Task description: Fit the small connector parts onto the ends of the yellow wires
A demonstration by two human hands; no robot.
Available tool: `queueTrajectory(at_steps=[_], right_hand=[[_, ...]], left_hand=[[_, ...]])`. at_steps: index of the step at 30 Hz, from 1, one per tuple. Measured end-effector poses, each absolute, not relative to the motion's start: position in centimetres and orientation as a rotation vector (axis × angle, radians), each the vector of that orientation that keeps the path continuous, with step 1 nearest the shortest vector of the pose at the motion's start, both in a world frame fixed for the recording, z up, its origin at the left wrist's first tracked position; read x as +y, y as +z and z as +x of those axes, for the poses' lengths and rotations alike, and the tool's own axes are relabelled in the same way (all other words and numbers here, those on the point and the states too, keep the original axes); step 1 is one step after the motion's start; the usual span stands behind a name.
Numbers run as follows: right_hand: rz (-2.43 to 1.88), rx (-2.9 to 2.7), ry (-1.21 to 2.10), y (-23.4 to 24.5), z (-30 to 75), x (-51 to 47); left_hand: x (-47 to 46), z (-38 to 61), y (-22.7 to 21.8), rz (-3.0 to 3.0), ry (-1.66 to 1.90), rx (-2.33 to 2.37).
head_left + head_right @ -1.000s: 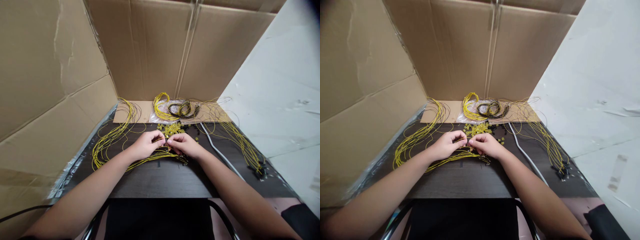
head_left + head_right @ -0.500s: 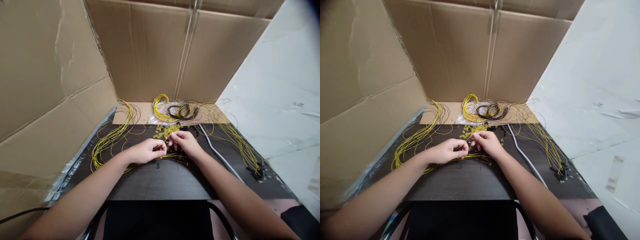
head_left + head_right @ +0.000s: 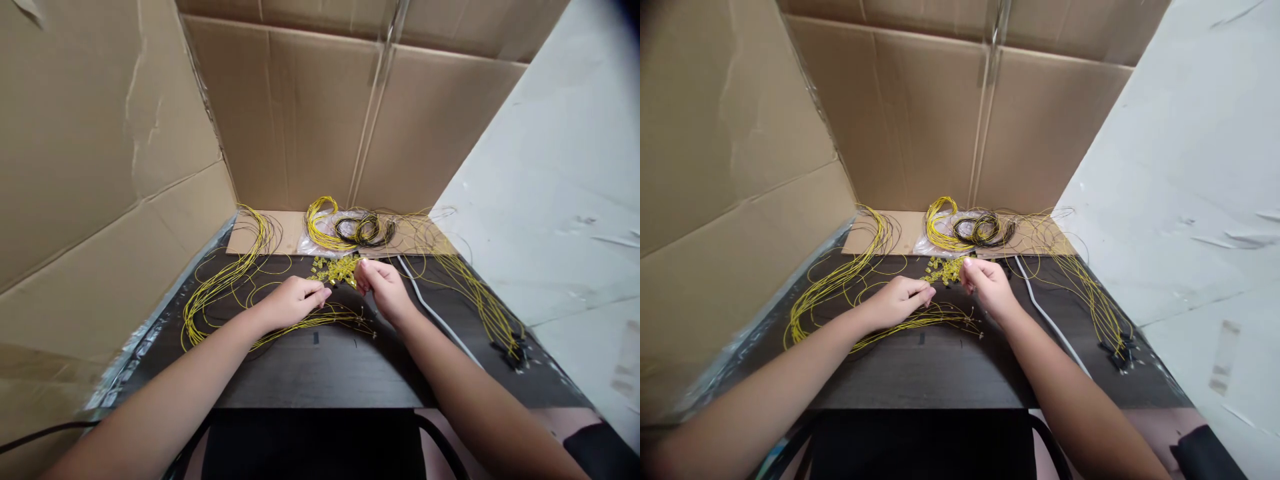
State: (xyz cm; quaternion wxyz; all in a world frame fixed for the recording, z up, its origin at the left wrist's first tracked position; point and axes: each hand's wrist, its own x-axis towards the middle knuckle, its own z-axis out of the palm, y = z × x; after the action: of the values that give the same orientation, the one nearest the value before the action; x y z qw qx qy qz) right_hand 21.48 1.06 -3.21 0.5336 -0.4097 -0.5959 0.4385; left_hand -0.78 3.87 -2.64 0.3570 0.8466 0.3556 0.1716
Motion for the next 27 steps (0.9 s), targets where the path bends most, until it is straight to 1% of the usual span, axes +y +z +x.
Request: queueTrajectory(at_steps=[3, 8, 11, 13, 15, 17, 19, 21, 24, 27], right_hand=[[-0.977, -1.496, 1.014, -1.0, 22.5, 0.7], [-1.144, -1.73, 0.979, 2.2, 23.9, 0.3], [-1.167, -1.749, 1.013, 3.1, 23.8, 0.0], [-1.133, -1.839, 1.092, 3.5, 23.3, -0.2], [-1.071, -1.986, 1.206, 3.9, 22.6, -0.6], [-1.015, -2.107, 1.246, 4.5, 21.6, -1.1], [-0.977, -2.198, 1.111, 5.1, 20.8, -1.5], [-0.955, -2.268, 0.843, 5.8, 20.2, -1.9], [-1.005, -2.402, 0.399, 6.3, 20.4, -2.5], [-1.189, -2.615, 0.098, 6.5, 21.5, -3.3]], left_hand=[[4.0, -0.9, -2.9, 2.24, 0.542, 0.962], [3.6, -1.3, -2.4, 2.286, 0.748, 0.931], [3.3, -1.4, -2.0, 2.399, 1.026, 0.87], [3.2, -1.2, -1.9, 2.534, 1.184, 0.928], [3.2, -0.7, -2.0, 2.6, 1.156, 0.994], [3.2, -0.2, -2.5, 2.565, 0.995, 1.004], [3.3, 0.1, -2.9, 2.54, 0.828, 0.996], [3.5, 0.0, -3.3, 2.548, 0.747, 1.003], [3.6, -0.3, -3.4, 2.56, 0.725, 1.077], [3.8, -0.5, -3.5, 2.556, 0.715, 1.169]])
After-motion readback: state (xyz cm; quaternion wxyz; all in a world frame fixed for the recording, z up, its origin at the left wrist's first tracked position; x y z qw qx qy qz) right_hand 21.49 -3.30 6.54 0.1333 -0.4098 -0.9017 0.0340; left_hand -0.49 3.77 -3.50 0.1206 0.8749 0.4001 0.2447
